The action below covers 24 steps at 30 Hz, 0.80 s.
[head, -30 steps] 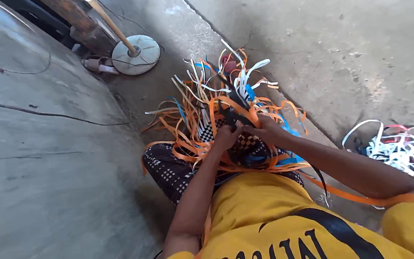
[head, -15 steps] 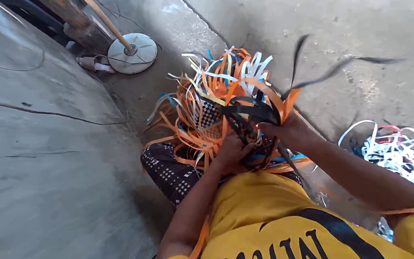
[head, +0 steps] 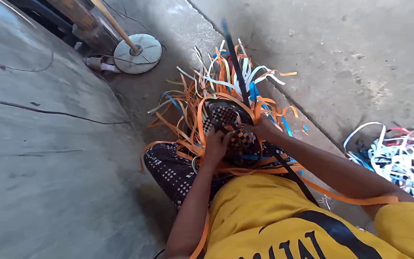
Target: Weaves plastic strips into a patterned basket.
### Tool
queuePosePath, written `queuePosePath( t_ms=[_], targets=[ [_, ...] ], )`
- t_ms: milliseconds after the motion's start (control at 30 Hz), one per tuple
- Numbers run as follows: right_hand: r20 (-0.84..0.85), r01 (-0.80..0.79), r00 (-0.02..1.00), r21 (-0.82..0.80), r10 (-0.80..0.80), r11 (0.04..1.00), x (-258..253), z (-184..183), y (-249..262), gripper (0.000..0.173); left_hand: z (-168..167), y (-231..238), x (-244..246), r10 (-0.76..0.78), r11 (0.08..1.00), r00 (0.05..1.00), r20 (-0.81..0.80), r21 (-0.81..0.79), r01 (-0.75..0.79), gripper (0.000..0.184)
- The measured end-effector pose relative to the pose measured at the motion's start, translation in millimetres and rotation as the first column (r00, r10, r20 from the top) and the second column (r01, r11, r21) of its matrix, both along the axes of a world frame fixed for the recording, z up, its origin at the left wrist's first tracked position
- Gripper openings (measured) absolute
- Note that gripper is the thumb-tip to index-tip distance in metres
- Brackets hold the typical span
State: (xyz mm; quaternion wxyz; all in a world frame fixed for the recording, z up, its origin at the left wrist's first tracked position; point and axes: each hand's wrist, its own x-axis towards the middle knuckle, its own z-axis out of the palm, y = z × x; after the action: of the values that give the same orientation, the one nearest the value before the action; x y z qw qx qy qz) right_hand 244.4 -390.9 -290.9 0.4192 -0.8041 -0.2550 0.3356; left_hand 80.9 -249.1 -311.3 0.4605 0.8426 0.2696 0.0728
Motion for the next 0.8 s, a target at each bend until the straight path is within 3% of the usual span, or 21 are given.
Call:
queuePosePath(
  t_ms=[100, 167, 233, 300, 400, 533, 600, 667, 700, 800],
  targets=[
    [-0.012, 0.021, 1.000, -0.001, -0.021, 1.000, -4.2, 11.8, -9.0, 0.038, 26.0, -8.3, -17.6, 0.157, 0.967, 0.965, 0.208, 0.165, -0.193, 0.017],
    [-0.009, 0.029, 1.000, -0.024, -0.029, 0.999, -8.4, 21.4, -11.5, 0.035, 49.6, -17.5, -16.7, 0.128, 0.963, 0.976, 0.175, 0.214, -0.165, 0.018],
    [-0.016, 0.032, 0.999, -0.018, -0.032, 0.999, -13.2, 24.8, -14.7, 0.034, 66.2, -23.1, 0.8, -0.006, 0.990, 0.999, -0.035, 0.144, 0.011, 0.023],
    [-0.005, 0.016, 1.000, 0.017, -0.016, 1.000, -17.6, 20.5, -20.3, 0.034, 62.4, -22.9, 32.1, -0.181, 0.978, 0.936, -0.303, 0.048, 0.205, 0.034],
    [-0.055, 0.002, 0.998, 0.075, 0.003, 0.997, -21.3, 29.2, -30.4, 0.040, 43.0, -25.5, 63.9, -0.307, 0.927, 0.836, -0.455, 0.055, 0.371, 0.036],
    [-0.059, 0.101, 0.994, 0.164, -0.093, 0.981, -23.8, 40.1, -50.5, 0.039, 28.5, -24.3, 70.8, -0.290, 0.918, 0.845, -0.449, 0.121, 0.379, 0.034],
    [-0.075, 0.130, 0.989, 0.027, -0.128, 0.991, -16.7, 25.7, -55.5, 0.033, 24.8, -24.7, 69.2, -0.276, 0.918, 0.860, -0.429, 0.149, 0.368, 0.034],
    [-0.235, 0.100, 0.960, -0.212, -0.150, 0.972, -9.1, 20.8, -51.2, 0.035, 28.0, -27.4, 69.2, -0.301, 0.911, 0.838, -0.454, 0.123, 0.394, 0.033],
    [-0.304, 0.090, 0.938, -0.255, -0.168, 0.963, -6.6, 24.0, -45.0, 0.034, 29.1, -28.8, 68.1, -0.323, 0.903, 0.835, -0.446, 0.120, 0.413, 0.033],
    [-0.339, 0.102, 0.932, -0.097, -0.129, 0.990, 5.8, 37.0, -23.0, 0.027, 16.3, -33.4, 58.0, -0.346, 0.899, 0.898, -0.273, 0.179, 0.400, 0.025]
  ],
)
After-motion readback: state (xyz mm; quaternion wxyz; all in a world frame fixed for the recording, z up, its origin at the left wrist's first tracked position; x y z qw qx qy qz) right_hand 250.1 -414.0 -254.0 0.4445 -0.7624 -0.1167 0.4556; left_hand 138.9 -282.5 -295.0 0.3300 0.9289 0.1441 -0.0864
